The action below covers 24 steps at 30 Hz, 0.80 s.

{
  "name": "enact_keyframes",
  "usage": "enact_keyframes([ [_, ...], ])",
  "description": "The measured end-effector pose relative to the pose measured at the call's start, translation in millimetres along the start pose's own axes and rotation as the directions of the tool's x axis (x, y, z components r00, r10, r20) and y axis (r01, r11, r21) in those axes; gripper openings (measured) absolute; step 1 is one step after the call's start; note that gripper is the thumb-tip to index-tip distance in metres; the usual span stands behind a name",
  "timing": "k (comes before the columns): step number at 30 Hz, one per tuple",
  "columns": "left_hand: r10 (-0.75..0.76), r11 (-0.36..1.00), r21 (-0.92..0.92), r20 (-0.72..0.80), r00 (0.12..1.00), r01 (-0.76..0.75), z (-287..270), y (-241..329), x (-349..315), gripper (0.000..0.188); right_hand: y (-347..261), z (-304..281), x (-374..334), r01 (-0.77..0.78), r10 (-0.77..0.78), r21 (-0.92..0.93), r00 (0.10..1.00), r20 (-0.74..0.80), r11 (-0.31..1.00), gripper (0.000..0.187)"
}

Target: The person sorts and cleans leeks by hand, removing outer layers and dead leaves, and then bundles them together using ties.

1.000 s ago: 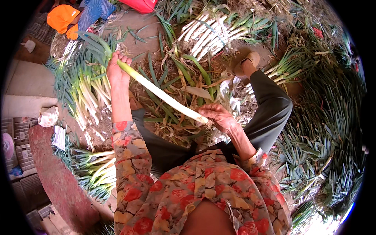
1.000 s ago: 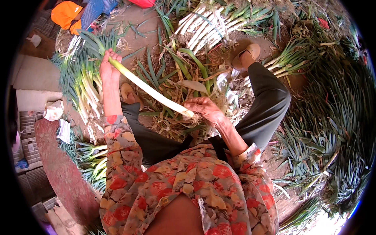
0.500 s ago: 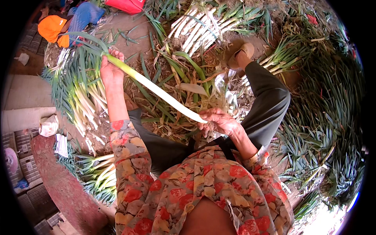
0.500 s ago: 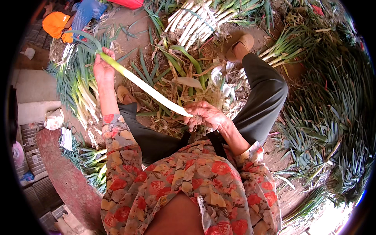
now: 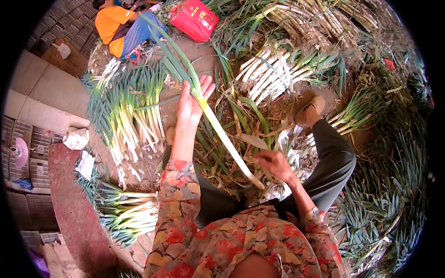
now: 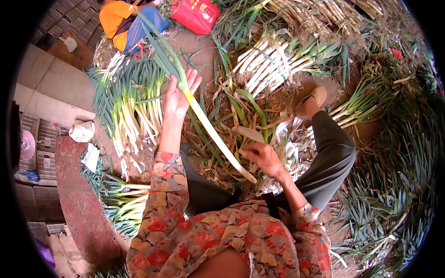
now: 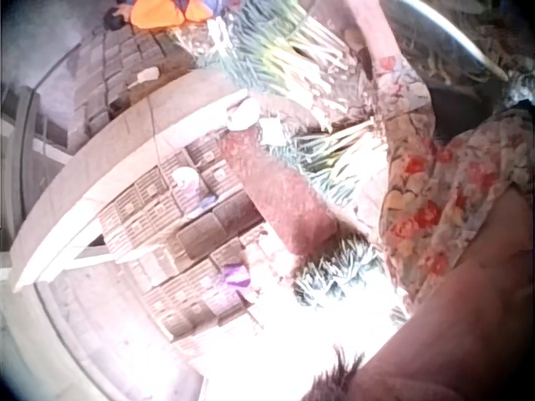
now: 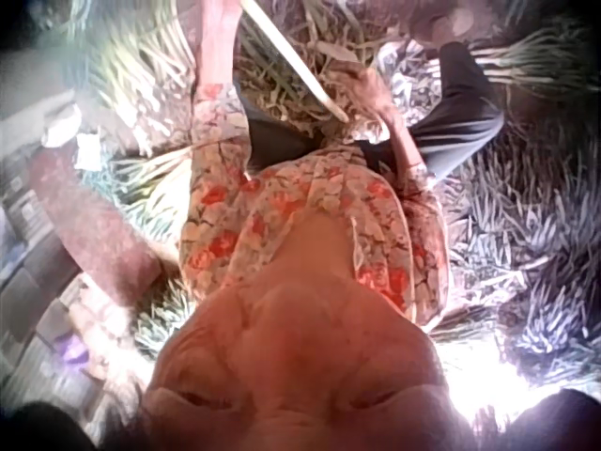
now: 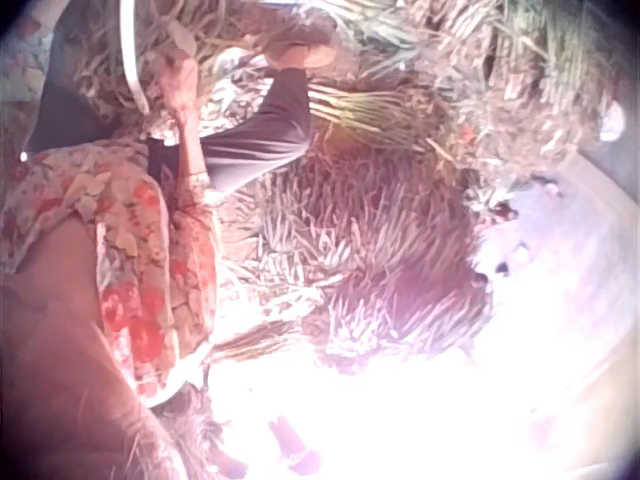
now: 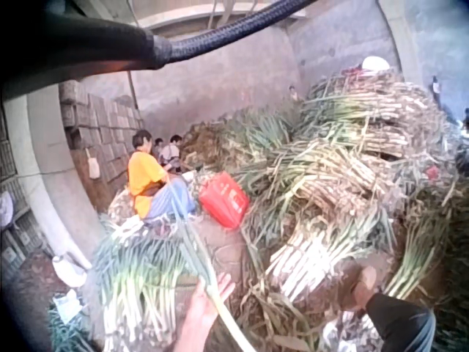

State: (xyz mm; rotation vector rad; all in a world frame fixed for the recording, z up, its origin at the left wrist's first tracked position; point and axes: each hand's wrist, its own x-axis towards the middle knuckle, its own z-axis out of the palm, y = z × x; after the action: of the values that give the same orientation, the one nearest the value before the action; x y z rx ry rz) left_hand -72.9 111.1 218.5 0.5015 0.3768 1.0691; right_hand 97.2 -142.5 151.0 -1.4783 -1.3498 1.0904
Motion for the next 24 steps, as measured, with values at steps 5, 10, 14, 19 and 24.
enact_keyframes([
  [5,-0.040,0.999,0.038,0.143,0.989,0.035,-2,-15,-6,0.039,-60,2,87,0.164,-0.144,0.068,0.960,-0.240,0.984,0.026],
  [10,-0.033,0.977,0.211,0.136,0.990,0.004,-7,-47,-8,0.034,-89,32,163,0.179,-0.054,0.276,0.912,-0.407,0.944,0.031],
  [14,0.002,0.990,0.144,-0.023,1.000,0.001,4,-54,-13,0.031,-77,44,174,0.185,0.064,0.504,0.898,-0.436,0.844,0.027],
  [19,0.027,0.975,0.220,0.015,1.000,-0.029,13,-60,-15,0.027,-64,53,178,0.242,0.229,0.779,0.869,-0.439,0.578,0.027],
  [24,-0.002,0.951,0.308,0.000,1.000,0.002,12,-57,-17,0.023,-69,36,162,0.140,0.191,0.717,0.913,-0.360,0.682,0.027],
])
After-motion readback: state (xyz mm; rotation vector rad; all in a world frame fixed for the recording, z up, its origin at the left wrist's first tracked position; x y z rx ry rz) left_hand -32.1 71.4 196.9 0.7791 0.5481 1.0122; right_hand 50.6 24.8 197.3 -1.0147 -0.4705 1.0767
